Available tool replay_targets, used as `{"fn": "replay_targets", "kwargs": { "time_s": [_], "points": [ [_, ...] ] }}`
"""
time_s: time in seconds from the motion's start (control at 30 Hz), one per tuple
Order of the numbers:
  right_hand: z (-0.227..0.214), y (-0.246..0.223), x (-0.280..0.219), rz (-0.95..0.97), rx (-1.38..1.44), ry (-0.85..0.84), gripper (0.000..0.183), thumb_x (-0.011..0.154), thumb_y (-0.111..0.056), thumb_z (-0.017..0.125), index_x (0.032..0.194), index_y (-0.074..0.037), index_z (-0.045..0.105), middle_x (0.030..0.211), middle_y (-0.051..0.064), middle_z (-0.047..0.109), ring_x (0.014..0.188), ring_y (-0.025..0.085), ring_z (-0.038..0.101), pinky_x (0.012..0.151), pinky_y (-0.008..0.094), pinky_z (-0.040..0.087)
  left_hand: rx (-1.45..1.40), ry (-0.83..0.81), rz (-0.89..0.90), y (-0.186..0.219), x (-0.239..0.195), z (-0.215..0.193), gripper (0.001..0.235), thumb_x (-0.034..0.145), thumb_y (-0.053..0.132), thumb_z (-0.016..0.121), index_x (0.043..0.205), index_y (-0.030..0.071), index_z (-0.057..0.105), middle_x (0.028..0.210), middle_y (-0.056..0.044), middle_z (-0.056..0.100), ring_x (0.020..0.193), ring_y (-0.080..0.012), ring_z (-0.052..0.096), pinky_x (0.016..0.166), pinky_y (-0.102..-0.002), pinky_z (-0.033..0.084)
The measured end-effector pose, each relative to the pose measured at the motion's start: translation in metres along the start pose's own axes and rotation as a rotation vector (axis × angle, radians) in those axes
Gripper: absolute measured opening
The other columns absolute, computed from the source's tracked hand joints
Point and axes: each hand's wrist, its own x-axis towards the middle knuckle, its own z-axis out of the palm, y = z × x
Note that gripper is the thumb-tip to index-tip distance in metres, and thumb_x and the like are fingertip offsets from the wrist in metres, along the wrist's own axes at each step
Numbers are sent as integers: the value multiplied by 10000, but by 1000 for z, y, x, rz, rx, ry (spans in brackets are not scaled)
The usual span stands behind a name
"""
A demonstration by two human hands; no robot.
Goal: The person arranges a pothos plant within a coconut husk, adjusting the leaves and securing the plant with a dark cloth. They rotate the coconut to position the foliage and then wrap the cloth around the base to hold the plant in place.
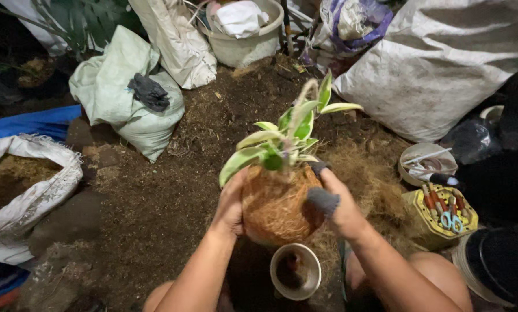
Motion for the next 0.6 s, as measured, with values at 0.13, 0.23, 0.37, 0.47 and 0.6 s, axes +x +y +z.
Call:
{"fn": "replay_targets", "kwargs": {
  "time_s": [0.13,0.23,0.37,0.47,0.6],
  "points": [
    [-1,-4,-3,-65,212,203,522,976,-338,485,1411,-50,506,1235,103,681,1081,212,701,900,376,617,-175,-74,-71,10,-12,15,686,904,556,567,1393,80,509,1290,-163,635,1159,-290,680,902,-463,624],
    [0,2,2,-7,154,193,504,998,-348,516,1397,-42,542,1196,105,679,1038,212,685,885,382,592,-102,16,-111,14,-14,28,681,897,511,590,1449,126,483,1341,-120,630,1188,-241,667,946,-423,589],
    [-1,18,-8,20,223,113,530,1057,-410,530,1382,5,582,1205,138,675,1034,234,674,909,399,567,28,165,-280,12,-15,26,682,918,519,596,1417,54,581,1313,-164,677,1131,-288,690,900,-434,588],
    [-4,19,-5,109,411,85,584,1020,-486,494,1369,-26,581,1198,143,685,1022,241,701,886,405,593,129,145,-225,13,-10,27,693,911,570,567,1410,92,621,1324,-134,708,1126,-238,699,849,-370,596],
    [-2,21,6,56,570,61,626,1018,-531,480,1389,-31,552,1223,165,679,1018,243,712,805,418,625,160,71,-182,4,-16,17,652,755,428,726,1369,251,596,1263,-64,697,1078,-186,733,780,-420,689]
  ]
}}
